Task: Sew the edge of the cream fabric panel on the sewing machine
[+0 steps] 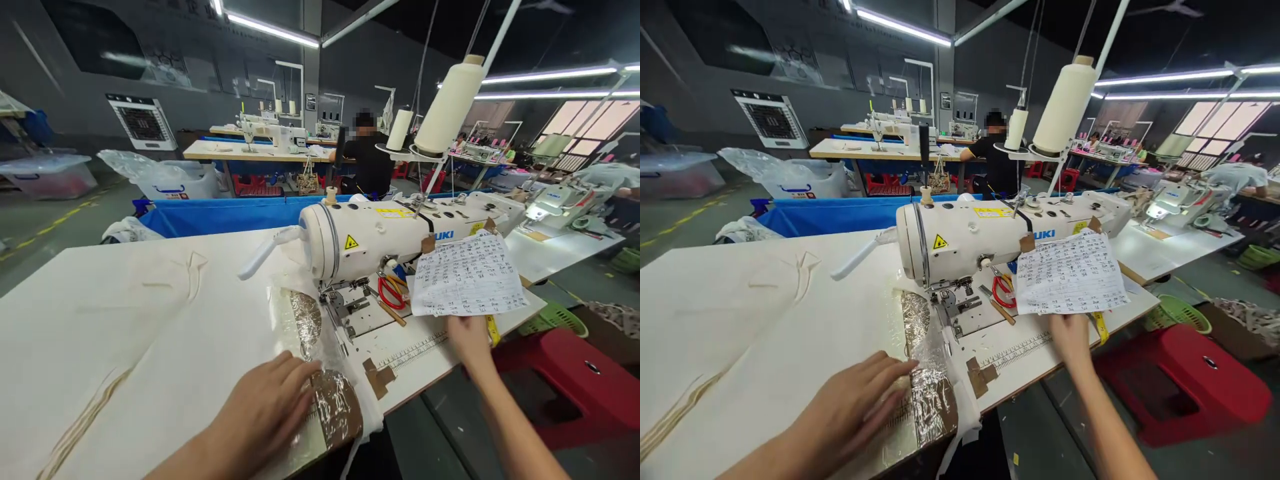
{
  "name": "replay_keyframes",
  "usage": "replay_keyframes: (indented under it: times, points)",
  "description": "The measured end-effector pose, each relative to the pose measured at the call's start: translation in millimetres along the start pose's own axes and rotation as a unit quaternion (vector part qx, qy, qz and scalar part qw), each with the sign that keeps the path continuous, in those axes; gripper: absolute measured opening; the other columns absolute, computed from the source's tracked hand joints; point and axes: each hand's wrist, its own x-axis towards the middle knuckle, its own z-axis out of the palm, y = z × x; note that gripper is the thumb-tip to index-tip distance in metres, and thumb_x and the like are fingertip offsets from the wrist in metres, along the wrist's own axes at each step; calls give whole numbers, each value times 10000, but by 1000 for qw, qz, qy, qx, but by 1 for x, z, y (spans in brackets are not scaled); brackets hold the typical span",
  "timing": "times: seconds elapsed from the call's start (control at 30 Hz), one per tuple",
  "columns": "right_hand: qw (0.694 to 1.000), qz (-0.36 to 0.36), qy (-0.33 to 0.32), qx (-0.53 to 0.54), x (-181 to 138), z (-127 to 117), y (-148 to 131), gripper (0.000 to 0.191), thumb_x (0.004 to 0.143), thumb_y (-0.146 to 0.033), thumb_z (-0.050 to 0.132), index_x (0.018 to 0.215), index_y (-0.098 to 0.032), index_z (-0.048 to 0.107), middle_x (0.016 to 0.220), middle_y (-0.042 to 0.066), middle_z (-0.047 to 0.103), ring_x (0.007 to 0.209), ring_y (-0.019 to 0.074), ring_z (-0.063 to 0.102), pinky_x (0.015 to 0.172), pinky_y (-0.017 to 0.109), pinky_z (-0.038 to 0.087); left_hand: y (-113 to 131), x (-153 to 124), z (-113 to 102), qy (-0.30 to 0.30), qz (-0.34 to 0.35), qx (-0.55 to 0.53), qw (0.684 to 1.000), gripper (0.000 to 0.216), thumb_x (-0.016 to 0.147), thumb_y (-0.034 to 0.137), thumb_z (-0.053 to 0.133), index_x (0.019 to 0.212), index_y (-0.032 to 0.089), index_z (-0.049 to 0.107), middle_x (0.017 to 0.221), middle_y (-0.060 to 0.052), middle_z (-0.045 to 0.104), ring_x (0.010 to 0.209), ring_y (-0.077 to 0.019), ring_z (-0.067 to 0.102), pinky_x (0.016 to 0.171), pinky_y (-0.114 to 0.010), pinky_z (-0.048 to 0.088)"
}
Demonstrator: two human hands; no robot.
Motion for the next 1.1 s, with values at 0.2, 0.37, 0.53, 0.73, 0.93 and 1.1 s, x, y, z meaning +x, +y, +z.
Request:
replay_keyframes:
  times: [0.2, 0.37, 0.53, 0.73, 0.93, 1.1]
  points:
    - [972, -148, -131, -128, -44, 21, -38, 323, 982, -417, 411, 1125, -203, 606, 1089, 132, 628, 1016, 301, 591, 769, 393, 507, -41, 29, 12, 5, -61, 13, 998, 273, 985, 164, 339, 1123, 148, 573, 1063, -108, 619, 937, -225, 575, 772, -366, 538]
    - [945, -186, -203, -179, -29, 37, -45, 280, 998, -294, 361, 1123, -181, 583, 1005, 121, 623, 951, 275, 613, 700, 347, 508, -51, 57, 22, -6, -43, 75, 996, 291, 957, 141, 367, 1120, 90, 602, 1047, -143, 614, 920, -252, 566, 762, -406, 543]
    - [931, -122, -272, -212, -40, 22, -46, 236, 897, -179, 360, 1047, -140, 539, 954, 131, 640, 770, 264, 639, 614, 334, 461, -48, 62, 30, -31, -35, 148, 988, 290, 954, 170, 401, 1107, 77, 629, 1066, -163, 610, 959, -294, 565, 756, -432, 520]
    - [961, -40, -273, 28, -96, -19, -74, 219, 992, -338, 415, 836, -235, 529, 593, -28, 560, 498, 161, 533, 504, 263, 396, -51, 53, 38, -11, -11, 166, 986, 331, 956, 184, 386, 1172, 95, 620, 1089, -159, 628, 997, -301, 580, 766, -435, 513]
    - [970, -91, -224, 11, -135, -1, -114, 152, 895, -226, 482, 1028, -232, 556, 913, 52, 629, 788, 209, 628, 657, 299, 452, -68, 53, 49, 74, 48, 184, 979, 323, 939, 201, 392, 1099, 137, 665, 1040, -146, 652, 992, -312, 612, 756, -428, 515]
    - [972, -69, -226, -12, -142, 12, -126, 57, 868, -180, 444, 866, -235, 458, 877, 36, 566, 754, 200, 568, 621, 293, 398, -70, 55, 47, 79, 70, 177, 978, 333, 946, 216, 395, 1108, 137, 675, 1013, -135, 657, 921, -287, 636, 709, -406, 523]
